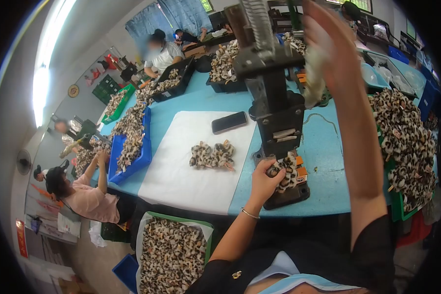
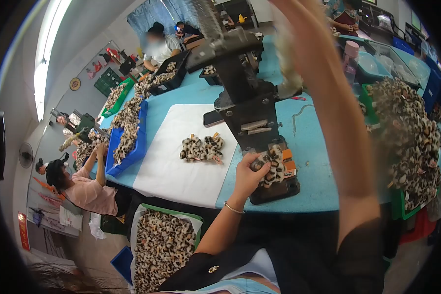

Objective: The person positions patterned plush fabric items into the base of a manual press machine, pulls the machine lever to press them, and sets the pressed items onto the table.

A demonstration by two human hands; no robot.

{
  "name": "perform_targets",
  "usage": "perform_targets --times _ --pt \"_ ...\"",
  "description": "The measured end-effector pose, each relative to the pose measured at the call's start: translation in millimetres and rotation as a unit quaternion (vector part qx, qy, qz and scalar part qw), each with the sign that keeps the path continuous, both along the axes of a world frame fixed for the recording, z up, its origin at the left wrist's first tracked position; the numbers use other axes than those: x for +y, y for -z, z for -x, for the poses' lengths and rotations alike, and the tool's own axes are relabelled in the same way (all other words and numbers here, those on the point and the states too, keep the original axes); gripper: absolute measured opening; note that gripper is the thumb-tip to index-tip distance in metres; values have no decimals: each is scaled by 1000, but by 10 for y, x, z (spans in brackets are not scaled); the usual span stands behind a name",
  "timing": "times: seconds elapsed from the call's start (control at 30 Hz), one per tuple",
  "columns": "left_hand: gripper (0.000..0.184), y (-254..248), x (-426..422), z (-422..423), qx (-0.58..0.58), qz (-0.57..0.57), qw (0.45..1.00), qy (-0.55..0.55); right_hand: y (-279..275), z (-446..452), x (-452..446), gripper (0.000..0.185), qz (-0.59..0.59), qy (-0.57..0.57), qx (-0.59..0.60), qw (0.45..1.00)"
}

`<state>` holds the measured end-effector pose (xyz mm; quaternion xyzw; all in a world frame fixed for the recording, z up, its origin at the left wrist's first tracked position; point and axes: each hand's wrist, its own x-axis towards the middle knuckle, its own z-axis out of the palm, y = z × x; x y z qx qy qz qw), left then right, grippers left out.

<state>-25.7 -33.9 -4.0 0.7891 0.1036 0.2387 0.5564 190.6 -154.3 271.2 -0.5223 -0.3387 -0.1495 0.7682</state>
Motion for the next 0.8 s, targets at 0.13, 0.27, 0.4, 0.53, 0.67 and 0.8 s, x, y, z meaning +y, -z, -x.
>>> perform_targets --times 0.13,0.27,0.4,0.53,0.67,0.8 --pt "36 44 1 -34 -13 83 996 21 754 1014 -633 47 -124 -57 -311 941" --pt "36 -99 9 -6 5 -42 999 1 170 646 -303 38 -41 115 -269 955" --pt "52 89 16 -8 -28 -15 999 -5 -250 369 114 43 219 -20 28 975" --pt "59 -164 1 186 10 37 999 -21 857 551 -96 42 0 73 3 997" --pt "37 63 135 146 35 142 989 -16 2737 864 -413 36 189 -56 226 954" --pt "34 -22 196 102 119 257 957 69 2435 1060 -227 28 300 -274 351 844"
